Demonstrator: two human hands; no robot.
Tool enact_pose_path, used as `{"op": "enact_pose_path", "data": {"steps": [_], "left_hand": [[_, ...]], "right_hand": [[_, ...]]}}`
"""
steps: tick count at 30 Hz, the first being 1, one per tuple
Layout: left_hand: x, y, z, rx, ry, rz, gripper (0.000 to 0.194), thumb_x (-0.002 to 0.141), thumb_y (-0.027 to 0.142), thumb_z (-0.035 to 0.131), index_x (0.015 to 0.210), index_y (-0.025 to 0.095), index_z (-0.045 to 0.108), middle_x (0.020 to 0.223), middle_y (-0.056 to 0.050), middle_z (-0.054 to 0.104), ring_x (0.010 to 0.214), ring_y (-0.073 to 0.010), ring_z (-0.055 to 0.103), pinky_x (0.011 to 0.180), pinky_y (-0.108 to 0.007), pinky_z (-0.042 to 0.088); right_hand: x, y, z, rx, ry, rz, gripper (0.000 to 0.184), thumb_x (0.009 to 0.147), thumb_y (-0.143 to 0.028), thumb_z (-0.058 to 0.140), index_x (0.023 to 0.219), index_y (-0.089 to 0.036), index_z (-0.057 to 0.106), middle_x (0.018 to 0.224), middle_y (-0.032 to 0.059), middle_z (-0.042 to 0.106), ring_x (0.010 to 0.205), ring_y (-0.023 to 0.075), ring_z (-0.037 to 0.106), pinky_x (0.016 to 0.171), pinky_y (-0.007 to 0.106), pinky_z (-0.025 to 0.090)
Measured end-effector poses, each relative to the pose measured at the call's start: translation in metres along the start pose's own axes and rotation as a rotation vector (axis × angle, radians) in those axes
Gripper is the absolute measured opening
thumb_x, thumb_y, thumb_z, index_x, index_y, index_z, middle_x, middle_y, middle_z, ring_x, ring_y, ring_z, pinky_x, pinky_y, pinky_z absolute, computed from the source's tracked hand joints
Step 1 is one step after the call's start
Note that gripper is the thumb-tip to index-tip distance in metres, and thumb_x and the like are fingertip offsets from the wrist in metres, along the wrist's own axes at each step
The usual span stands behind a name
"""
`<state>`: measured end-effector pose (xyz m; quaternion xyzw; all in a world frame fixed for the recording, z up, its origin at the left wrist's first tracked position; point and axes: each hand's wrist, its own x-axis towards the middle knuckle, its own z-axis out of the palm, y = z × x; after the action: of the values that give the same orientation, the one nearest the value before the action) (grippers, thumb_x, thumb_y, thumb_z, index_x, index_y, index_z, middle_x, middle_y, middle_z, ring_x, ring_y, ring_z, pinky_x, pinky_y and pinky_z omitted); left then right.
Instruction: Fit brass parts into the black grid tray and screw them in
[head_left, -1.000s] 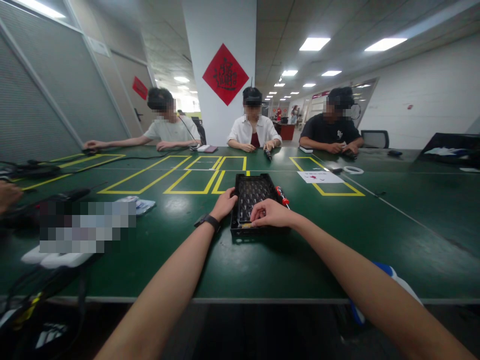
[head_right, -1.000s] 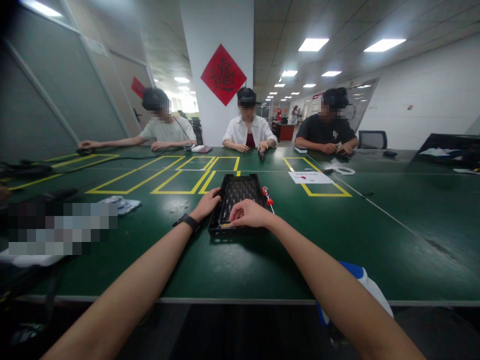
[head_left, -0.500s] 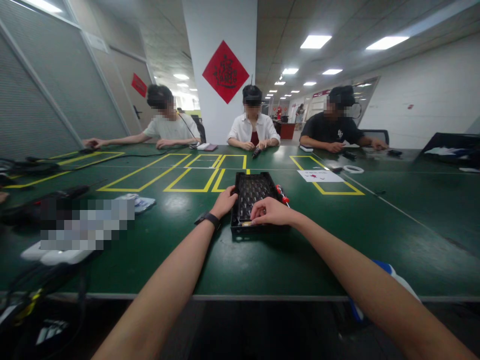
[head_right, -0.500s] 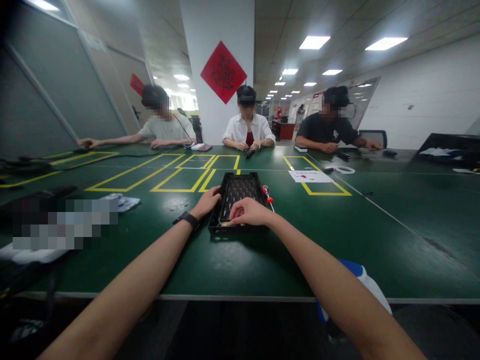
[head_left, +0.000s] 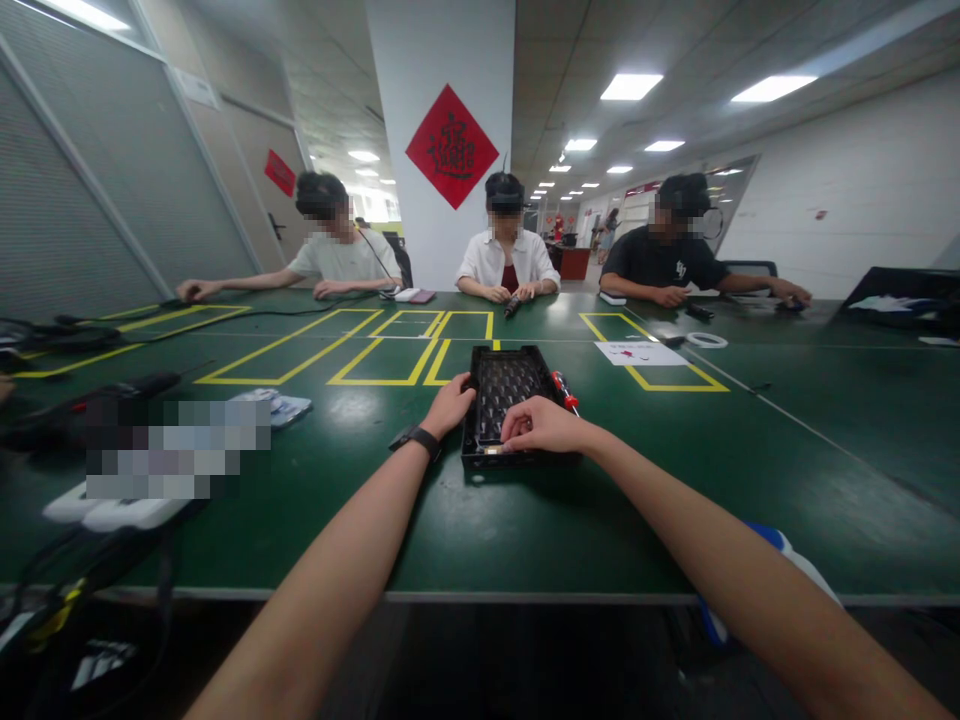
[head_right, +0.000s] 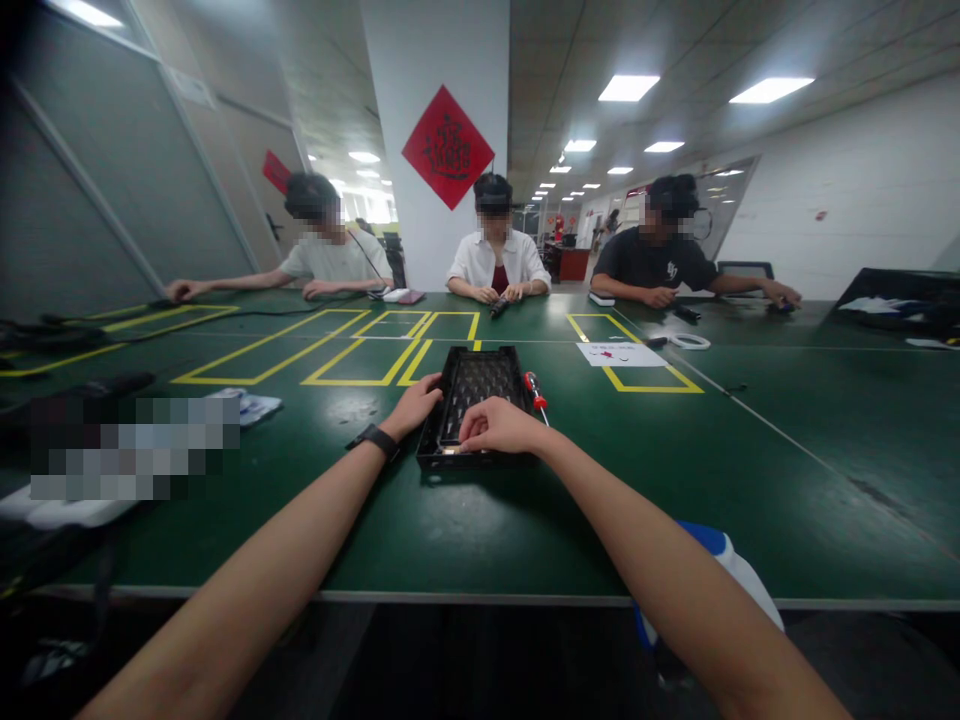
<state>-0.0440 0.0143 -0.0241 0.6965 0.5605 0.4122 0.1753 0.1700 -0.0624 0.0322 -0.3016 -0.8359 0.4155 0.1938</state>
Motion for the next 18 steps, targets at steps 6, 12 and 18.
{"op": "enact_pose_path", "data": {"steps": [6, 12, 18], "left_hand": [[0.0002, -0.0010, 0.0007, 0.005, -0.003, -0.006, 0.053, 0.075, 0.020, 0.044, 0.127, 0.009, 0.048, 0.131, -0.011, 0.051, 0.121, -0.0220, 0.045, 0.106, -0.033, 0.031], [0.0004, -0.0023, 0.0014, -0.001, 0.001, 0.006, 0.052, 0.074, 0.020, 0.044, 0.125, 0.009, 0.050, 0.130, -0.011, 0.052, 0.121, -0.0216, 0.046, 0.106, -0.033, 0.031], [0.0009, -0.0020, 0.0011, -0.010, -0.004, 0.013, 0.053, 0.074, 0.019, 0.044, 0.126, 0.009, 0.049, 0.130, -0.011, 0.052, 0.121, -0.0217, 0.046, 0.106, -0.033, 0.031]], "right_hand": [[-0.0005, -0.0023, -0.0001, -0.021, 0.030, -0.028, 0.029, 0.062, -0.033, 0.071, 0.079, -0.010, 0.067, 0.063, 0.0013, 0.061, 0.056, 0.0083, 0.053, 0.053, 0.020, 0.041], [0.0003, 0.0010, 0.0000, 0.000, 0.008, -0.003, 0.027, 0.063, -0.032, 0.071, 0.080, -0.010, 0.066, 0.062, 0.0012, 0.062, 0.057, 0.0092, 0.055, 0.054, 0.020, 0.043], [0.0012, 0.0032, 0.0008, 0.015, 0.021, -0.009, 0.029, 0.062, -0.032, 0.071, 0.080, -0.010, 0.066, 0.063, 0.0016, 0.062, 0.057, 0.0089, 0.055, 0.053, 0.019, 0.043]]}}
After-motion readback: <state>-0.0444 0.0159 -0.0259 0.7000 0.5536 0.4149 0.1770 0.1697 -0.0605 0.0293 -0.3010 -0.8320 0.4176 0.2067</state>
